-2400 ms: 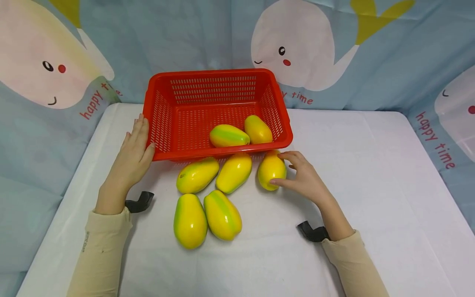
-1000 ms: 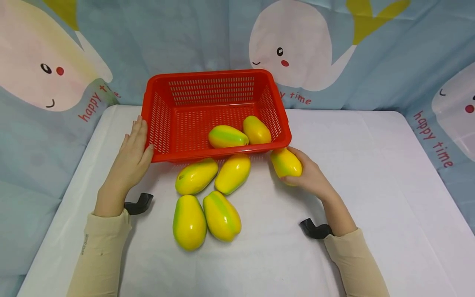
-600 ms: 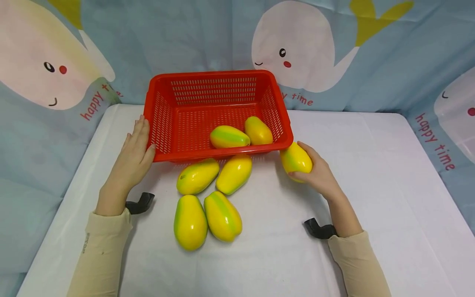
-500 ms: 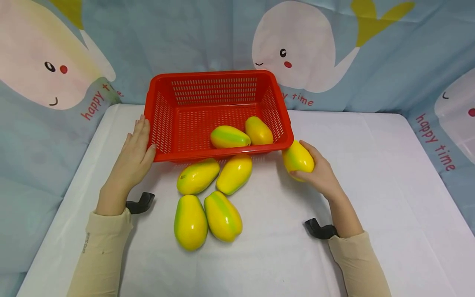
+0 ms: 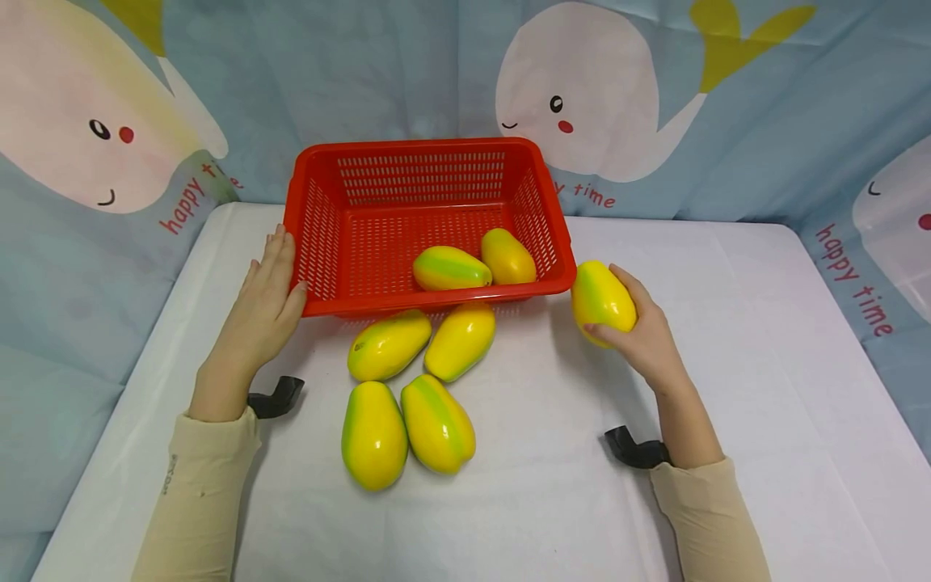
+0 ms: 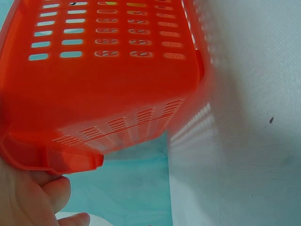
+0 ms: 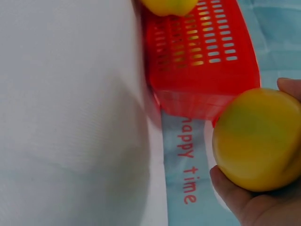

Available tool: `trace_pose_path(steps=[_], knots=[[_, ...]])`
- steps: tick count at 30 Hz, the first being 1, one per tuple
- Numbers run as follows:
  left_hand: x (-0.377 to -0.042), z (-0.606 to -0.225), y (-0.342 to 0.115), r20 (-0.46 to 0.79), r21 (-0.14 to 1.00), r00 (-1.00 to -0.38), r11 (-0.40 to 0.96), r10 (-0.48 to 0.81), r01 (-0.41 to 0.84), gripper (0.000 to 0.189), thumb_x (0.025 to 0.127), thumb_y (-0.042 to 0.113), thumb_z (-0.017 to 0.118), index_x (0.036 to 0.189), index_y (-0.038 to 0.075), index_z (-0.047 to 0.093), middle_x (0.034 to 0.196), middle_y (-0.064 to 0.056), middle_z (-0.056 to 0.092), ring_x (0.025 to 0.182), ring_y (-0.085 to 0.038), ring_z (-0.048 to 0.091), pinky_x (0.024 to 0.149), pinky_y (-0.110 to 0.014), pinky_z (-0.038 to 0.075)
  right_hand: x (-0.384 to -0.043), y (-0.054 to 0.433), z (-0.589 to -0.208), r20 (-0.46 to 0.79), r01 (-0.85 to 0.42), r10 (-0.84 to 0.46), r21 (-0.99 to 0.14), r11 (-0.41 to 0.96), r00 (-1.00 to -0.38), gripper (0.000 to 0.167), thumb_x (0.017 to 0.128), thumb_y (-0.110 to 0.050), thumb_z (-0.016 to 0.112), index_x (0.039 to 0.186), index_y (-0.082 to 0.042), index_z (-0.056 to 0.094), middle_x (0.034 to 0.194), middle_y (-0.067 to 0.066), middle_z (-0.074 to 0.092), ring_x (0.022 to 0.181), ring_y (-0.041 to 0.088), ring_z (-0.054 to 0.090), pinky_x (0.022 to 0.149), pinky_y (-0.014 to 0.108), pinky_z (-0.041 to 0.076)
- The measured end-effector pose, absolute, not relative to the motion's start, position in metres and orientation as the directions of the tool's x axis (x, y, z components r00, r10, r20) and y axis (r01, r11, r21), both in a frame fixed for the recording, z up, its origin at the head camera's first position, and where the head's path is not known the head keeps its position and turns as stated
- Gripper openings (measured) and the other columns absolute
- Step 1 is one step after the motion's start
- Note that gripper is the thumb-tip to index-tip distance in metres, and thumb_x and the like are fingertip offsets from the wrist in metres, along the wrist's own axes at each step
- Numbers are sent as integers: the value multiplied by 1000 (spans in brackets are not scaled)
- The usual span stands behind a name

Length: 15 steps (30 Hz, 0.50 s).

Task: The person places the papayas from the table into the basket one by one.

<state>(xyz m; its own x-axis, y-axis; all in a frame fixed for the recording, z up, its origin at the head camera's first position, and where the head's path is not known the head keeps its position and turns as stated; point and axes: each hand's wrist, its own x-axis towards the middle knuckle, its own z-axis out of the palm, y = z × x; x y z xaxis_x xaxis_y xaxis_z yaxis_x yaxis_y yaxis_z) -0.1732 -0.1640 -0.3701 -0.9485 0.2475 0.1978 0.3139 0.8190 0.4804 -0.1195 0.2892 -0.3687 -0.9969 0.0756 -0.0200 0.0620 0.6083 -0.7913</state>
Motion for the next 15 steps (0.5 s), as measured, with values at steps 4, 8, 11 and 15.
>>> trace_pose_path(steps=[4, 8, 11, 15], knots=[[-173, -370, -165, 196, 480, -950, 821, 244, 310, 63, 97, 23, 36, 149, -3, 11, 157, -13, 5, 144, -28, 4, 113, -52, 4, -119, 289, -366, 23, 38, 95, -801, 598, -995, 79, 82, -14, 66, 150, -18, 26, 140, 15, 38, 105, 19, 37, 79, 33, 37], [-173, -369, -165, 195, 477, -951, 824, 241, 307, 63, 97, 22, 36, 149, -3, 11, 157, -13, 5, 144, -29, 4, 113, -53, 5, -118, 288, -362, 62, 19, 119, -810, 586, -991, 78, 82, -11, 66, 150, -19, 28, 142, 14, 37, 104, 17, 37, 77, 26, 37], [-173, -369, -165, 193, 476, -950, 824, 244, 308, 62, 97, 22, 35, 149, -4, 12, 157, -14, 5, 144, -29, 4, 112, -54, 6, -116, 287, -357, 84, 12, 143, -821, 570, -986, 78, 82, -9, 66, 149, -21, 29, 142, 12, 37, 104, 14, 38, 76, 23, 37], [-174, -369, -164, 192, 473, -950, 825, 246, 309, 62, 97, 22, 36, 149, -4, 13, 157, -14, 6, 144, -29, 4, 112, -54, 6, -117, 284, -350, 129, -22, 154, -832, 554, -980, 79, 80, -5, 67, 149, -21, 32, 141, 8, 38, 104, 11, 38, 76, 21, 38]])
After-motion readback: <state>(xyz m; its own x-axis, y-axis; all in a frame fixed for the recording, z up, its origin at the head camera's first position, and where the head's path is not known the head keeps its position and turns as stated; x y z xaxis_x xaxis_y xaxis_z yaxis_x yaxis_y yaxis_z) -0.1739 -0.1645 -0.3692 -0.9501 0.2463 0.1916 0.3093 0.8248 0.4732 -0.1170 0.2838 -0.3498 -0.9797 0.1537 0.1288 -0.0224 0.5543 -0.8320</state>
